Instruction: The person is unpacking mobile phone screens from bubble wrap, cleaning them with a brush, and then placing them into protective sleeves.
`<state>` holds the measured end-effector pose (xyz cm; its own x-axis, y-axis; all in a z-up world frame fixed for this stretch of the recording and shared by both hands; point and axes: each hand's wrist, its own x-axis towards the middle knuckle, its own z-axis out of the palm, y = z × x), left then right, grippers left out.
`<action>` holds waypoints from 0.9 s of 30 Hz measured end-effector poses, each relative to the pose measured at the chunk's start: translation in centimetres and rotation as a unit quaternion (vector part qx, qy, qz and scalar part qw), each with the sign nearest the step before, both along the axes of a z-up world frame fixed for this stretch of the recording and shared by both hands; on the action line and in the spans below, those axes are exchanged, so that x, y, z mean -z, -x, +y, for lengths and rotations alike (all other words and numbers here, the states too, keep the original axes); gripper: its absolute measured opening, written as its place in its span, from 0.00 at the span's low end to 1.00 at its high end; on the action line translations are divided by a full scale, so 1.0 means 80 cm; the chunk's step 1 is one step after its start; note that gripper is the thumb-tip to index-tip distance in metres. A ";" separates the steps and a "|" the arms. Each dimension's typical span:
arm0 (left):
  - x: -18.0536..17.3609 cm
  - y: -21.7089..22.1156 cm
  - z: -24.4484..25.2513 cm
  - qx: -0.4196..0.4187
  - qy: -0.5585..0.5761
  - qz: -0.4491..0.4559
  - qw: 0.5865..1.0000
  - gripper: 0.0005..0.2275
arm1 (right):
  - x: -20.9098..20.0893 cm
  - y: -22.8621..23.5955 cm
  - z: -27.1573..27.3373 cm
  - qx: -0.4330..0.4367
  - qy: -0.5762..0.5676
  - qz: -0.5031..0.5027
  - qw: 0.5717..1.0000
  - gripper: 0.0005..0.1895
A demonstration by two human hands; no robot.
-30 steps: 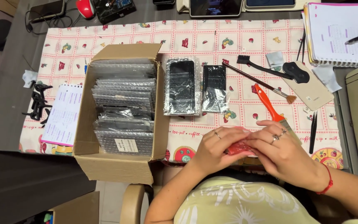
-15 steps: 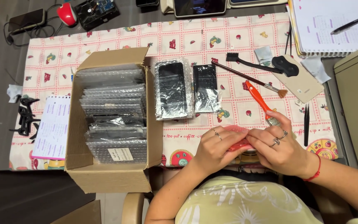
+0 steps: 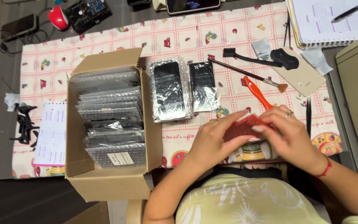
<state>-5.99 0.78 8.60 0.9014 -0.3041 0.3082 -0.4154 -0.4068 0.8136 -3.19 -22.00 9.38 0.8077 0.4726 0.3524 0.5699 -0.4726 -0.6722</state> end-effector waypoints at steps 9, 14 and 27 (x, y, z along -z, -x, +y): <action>0.080 0.026 0.014 -0.109 -0.208 0.048 0.971 0.39 | 0.086 -0.041 -0.014 0.159 0.015 0.263 0.952 0.10; 0.106 0.037 0.014 -0.126 -0.154 0.001 0.980 0.29 | 0.077 -0.048 -0.023 0.154 0.074 0.204 0.964 0.18; 0.127 0.030 0.028 -0.070 -0.056 -0.028 0.996 0.21 | 0.075 -0.071 -0.072 0.144 0.369 0.320 0.861 0.17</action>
